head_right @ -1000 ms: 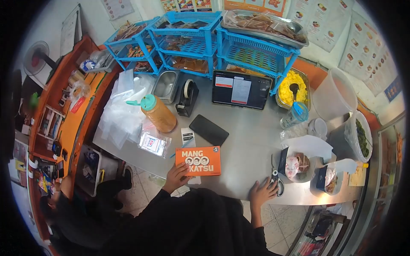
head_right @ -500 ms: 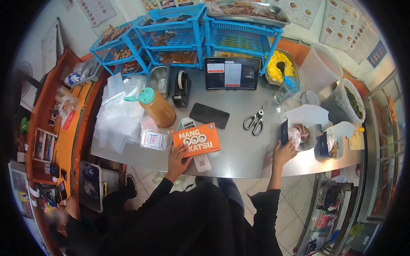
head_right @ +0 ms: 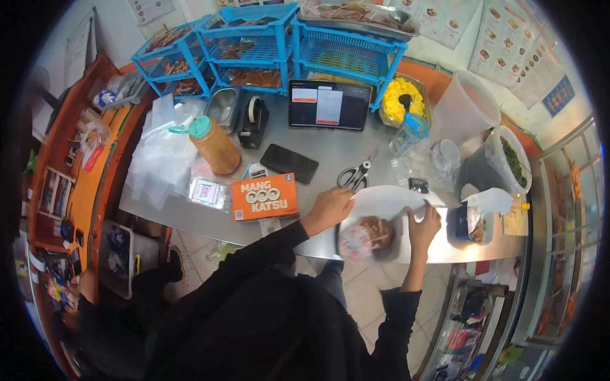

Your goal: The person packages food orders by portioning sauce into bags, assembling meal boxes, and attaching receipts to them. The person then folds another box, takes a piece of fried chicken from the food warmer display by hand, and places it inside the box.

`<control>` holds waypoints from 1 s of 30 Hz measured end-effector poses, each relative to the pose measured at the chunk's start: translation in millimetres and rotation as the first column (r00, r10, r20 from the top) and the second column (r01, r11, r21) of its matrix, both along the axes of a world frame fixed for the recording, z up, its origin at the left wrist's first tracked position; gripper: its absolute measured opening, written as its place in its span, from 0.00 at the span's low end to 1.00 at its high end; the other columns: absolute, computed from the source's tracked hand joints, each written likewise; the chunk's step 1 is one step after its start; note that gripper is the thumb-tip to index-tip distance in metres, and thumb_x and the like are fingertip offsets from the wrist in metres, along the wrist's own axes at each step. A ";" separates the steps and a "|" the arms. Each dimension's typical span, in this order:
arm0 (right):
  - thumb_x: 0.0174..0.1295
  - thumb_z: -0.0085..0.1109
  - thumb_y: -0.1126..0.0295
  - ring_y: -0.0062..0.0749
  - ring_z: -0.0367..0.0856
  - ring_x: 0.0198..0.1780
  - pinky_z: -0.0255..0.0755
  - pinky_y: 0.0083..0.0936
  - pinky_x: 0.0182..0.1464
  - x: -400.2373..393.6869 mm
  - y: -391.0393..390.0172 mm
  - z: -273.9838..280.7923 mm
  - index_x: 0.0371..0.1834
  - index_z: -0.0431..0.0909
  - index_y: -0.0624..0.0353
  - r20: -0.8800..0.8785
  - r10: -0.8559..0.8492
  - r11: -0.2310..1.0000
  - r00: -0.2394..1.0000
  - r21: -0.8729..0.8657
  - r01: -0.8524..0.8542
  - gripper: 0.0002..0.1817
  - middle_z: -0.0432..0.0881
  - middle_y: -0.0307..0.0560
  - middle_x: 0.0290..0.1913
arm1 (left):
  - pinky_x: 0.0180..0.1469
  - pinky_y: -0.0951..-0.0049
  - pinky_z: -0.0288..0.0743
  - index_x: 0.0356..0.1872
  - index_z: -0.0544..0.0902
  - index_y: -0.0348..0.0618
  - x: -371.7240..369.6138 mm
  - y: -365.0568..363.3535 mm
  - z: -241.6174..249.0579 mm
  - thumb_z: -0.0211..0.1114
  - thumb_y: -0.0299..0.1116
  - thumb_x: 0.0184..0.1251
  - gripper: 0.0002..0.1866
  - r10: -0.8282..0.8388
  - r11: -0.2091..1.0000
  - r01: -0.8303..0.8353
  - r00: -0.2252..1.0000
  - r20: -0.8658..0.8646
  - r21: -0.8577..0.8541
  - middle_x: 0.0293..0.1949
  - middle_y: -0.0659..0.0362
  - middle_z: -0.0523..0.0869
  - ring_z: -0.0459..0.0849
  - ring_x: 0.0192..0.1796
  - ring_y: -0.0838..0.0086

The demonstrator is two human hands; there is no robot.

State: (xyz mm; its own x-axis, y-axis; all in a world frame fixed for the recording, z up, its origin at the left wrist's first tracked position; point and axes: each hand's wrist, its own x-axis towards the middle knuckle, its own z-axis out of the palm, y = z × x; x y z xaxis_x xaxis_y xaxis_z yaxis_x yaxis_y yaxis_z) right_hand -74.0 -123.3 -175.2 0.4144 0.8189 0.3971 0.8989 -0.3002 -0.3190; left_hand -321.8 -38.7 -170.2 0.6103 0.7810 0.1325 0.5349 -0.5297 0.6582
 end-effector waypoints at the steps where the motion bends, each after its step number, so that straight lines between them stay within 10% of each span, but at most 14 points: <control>1: 0.47 0.63 0.56 0.51 0.74 0.39 0.67 0.36 0.41 10.3 7.3 4.5 0.41 0.74 0.65 0.002 0.125 0.989 0.992 0.085 -0.124 0.24 0.77 0.58 0.33 | 0.40 0.61 0.72 0.45 0.74 0.37 2.1 1.4 2.1 0.54 0.35 0.58 0.16 0.017 1.000 -0.017 0.999 -0.046 0.006 0.35 0.48 0.77 0.77 0.39 0.56; 3: 0.49 0.62 0.60 0.50 0.76 0.27 0.68 0.36 0.32 23.7 14.6 16.1 0.34 0.76 0.67 -0.180 0.091 0.952 0.979 -0.274 -0.139 0.19 0.77 0.59 0.25 | 0.39 0.61 0.72 0.44 0.75 0.37 4.5 2.0 5.3 0.51 0.33 0.57 0.15 0.064 0.998 -0.065 0.995 -0.082 -0.020 0.35 0.47 0.77 0.78 0.38 0.57; 4: 0.51 0.60 0.64 0.48 0.75 0.21 0.67 0.36 0.27 28.3 16.3 4.7 0.30 0.77 0.67 -0.257 0.299 0.946 0.919 -0.049 -0.321 0.14 0.76 0.60 0.22 | 0.41 0.62 0.73 0.44 0.74 0.37 6.9 1.7 4.5 0.50 0.33 0.57 0.15 0.094 0.994 -0.097 0.993 -0.070 -0.049 0.38 0.47 0.77 0.78 0.40 0.59; 6: 0.55 0.55 0.71 0.37 0.78 0.22 0.70 0.29 0.27 17.5 17.9 12.8 0.38 0.75 0.69 -0.616 0.236 0.905 0.752 -0.144 -0.401 0.12 0.79 0.54 0.24 | 0.44 0.66 0.72 0.46 0.74 0.38 15.4 -2.0 0.8 0.49 0.30 0.58 0.16 0.160 0.923 -0.089 0.974 0.162 -0.375 0.43 0.48 0.75 0.78 0.43 0.63; 9: 0.57 0.52 0.74 0.29 0.77 0.21 0.72 0.23 0.24 -3.8 22.0 1.5 0.41 0.72 0.69 -0.923 0.296 0.917 0.246 0.203 -0.342 0.11 0.79 0.49 0.25 | 0.50 0.72 0.71 0.52 0.71 0.38 30.9 -9.1 -3.7 0.47 0.25 0.62 0.17 0.560 0.391 0.398 0.613 0.558 -0.830 0.52 0.51 0.70 0.76 0.50 0.72; 10: 0.58 0.52 0.74 0.28 0.77 0.20 0.72 0.22 0.24 -2.1 28.0 -7.2 0.42 0.71 0.68 -0.919 0.383 0.899 0.088 0.349 -0.266 0.11 0.78 0.48 0.25 | 0.46 0.73 0.74 0.51 0.71 0.37 35.8 -8.2 -16.6 0.48 0.26 0.65 0.15 0.578 0.455 0.418 0.533 0.618 -0.786 0.46 0.56 0.74 0.79 0.45 0.75; 14: 0.58 0.56 0.68 0.22 0.75 0.23 0.67 0.19 0.25 27.1 46.5 -25.9 0.24 0.69 0.65 -0.799 0.273 0.936 0.536 0.092 -0.339 0.12 0.78 0.46 0.23 | 0.28 0.71 0.75 0.38 0.76 0.33 32.6 -2.7 -12.2 0.54 0.34 0.65 0.12 0.331 0.808 -0.136 0.910 0.250 -0.573 0.20 0.59 0.81 0.81 0.23 0.74; 17: 0.56 0.57 0.69 0.26 0.79 0.27 0.71 0.24 0.27 37.5 62.7 -8.6 0.26 0.73 0.68 -0.128 0.321 0.924 0.938 -0.177 -0.340 0.11 0.80 0.52 0.26 | 0.20 0.74 0.68 0.33 0.75 0.34 33.0 12.9 -22.5 0.55 0.35 0.63 0.12 0.270 0.950 -0.223 0.938 -0.217 0.220 0.20 0.57 0.81 0.77 0.19 0.80; 21: 0.54 0.58 0.72 0.37 0.80 0.38 0.70 0.23 0.41 35.5 80.0 3.0 0.26 0.75 0.67 -0.540 0.581 0.814 0.609 0.370 -0.448 0.08 0.81 0.51 0.32 | 0.27 0.75 0.70 0.39 0.80 0.39 45.5 11.4 12.1 0.57 0.32 0.61 0.10 0.312 0.950 -0.265 0.818 0.483 -0.165 0.28 0.54 0.83 0.80 0.25 0.76; 30: 0.47 0.62 0.79 0.29 0.78 0.40 0.69 0.21 0.45 51.9 84.6 -3.1 0.30 0.79 0.63 -0.692 0.651 0.690 0.311 0.369 -0.623 0.07 0.81 0.48 0.36 | 0.44 0.79 0.73 0.40 0.80 0.39 26.1 30.4 -2.0 0.58 0.23 0.57 0.10 0.010 0.999 0.006 0.908 0.419 -0.036 0.41 0.57 0.83 0.81 0.40 0.76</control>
State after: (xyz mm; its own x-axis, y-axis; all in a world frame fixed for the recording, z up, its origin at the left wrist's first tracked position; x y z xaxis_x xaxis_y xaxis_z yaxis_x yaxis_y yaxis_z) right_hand -22.2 -38.7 -178.3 -0.0960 0.9605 0.2611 0.2379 0.2769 -0.9310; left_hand -295.7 -8.3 -172.2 0.5036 0.7910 0.3476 0.2069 -0.5010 0.8404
